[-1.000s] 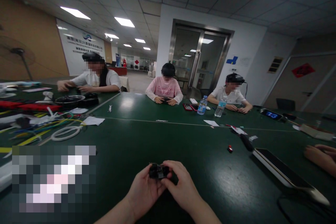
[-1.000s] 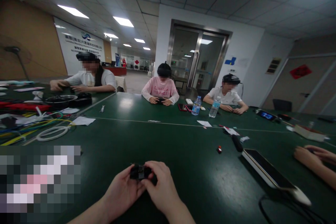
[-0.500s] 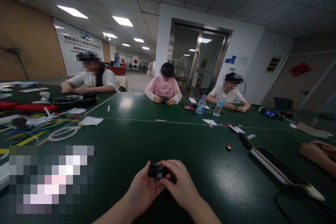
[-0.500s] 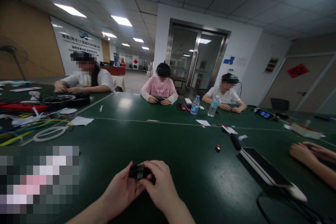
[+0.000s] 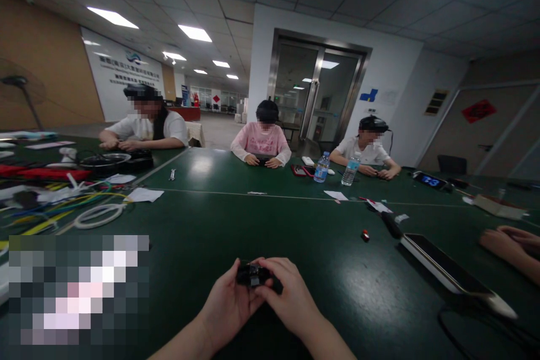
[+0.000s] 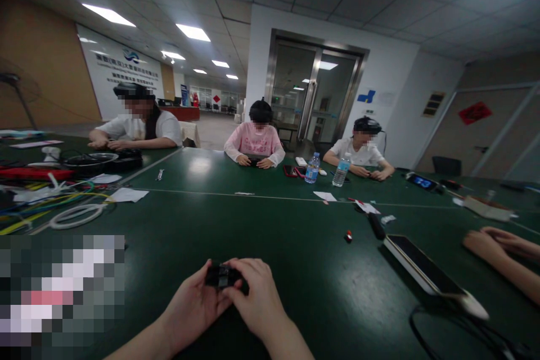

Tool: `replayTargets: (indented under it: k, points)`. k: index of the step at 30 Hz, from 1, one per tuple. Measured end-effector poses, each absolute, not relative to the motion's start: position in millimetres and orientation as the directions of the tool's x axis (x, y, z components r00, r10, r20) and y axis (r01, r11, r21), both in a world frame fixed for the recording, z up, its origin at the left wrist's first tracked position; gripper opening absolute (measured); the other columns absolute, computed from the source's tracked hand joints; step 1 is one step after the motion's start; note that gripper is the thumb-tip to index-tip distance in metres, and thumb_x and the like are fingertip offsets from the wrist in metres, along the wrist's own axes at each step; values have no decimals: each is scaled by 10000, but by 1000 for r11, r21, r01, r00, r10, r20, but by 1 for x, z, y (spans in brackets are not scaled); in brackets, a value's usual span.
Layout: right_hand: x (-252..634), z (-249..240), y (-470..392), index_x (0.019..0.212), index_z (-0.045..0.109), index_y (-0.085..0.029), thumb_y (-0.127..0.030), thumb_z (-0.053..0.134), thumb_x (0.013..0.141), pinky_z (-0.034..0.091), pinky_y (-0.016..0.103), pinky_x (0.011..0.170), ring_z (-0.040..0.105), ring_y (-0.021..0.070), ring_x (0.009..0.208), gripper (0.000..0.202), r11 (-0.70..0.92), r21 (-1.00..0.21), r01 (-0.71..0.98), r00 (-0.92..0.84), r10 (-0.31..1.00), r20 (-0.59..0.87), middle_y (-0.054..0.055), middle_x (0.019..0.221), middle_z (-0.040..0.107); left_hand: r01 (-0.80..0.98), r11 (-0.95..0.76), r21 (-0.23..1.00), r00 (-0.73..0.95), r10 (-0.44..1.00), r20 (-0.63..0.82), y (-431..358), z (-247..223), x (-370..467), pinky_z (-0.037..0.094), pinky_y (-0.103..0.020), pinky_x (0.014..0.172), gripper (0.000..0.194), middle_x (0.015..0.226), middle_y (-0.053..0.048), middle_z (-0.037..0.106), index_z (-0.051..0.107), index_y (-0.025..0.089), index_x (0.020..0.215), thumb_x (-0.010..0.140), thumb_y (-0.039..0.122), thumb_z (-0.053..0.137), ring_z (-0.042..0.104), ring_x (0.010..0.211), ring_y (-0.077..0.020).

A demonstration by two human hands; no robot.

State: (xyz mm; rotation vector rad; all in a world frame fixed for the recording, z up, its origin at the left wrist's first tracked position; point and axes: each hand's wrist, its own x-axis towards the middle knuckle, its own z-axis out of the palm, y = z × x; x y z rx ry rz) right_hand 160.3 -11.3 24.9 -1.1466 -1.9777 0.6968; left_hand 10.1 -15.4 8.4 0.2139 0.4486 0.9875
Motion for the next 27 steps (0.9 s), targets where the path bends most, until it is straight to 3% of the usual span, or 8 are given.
replayTargets:
  k: [27]
  points:
    - [161, 24, -10, 1082, 567, -291, -135, 627, 676, 378, 356, 932, 506, 199, 1058, 440, 443, -714, 542, -357, 891, 282, 8, 1099, 598, -749, 539, 386, 469, 842, -266, -15, 5, 9, 451, -325, 804, 338, 863, -117, 688, 604, 90, 930, 861, 359, 412, 660, 788, -209]
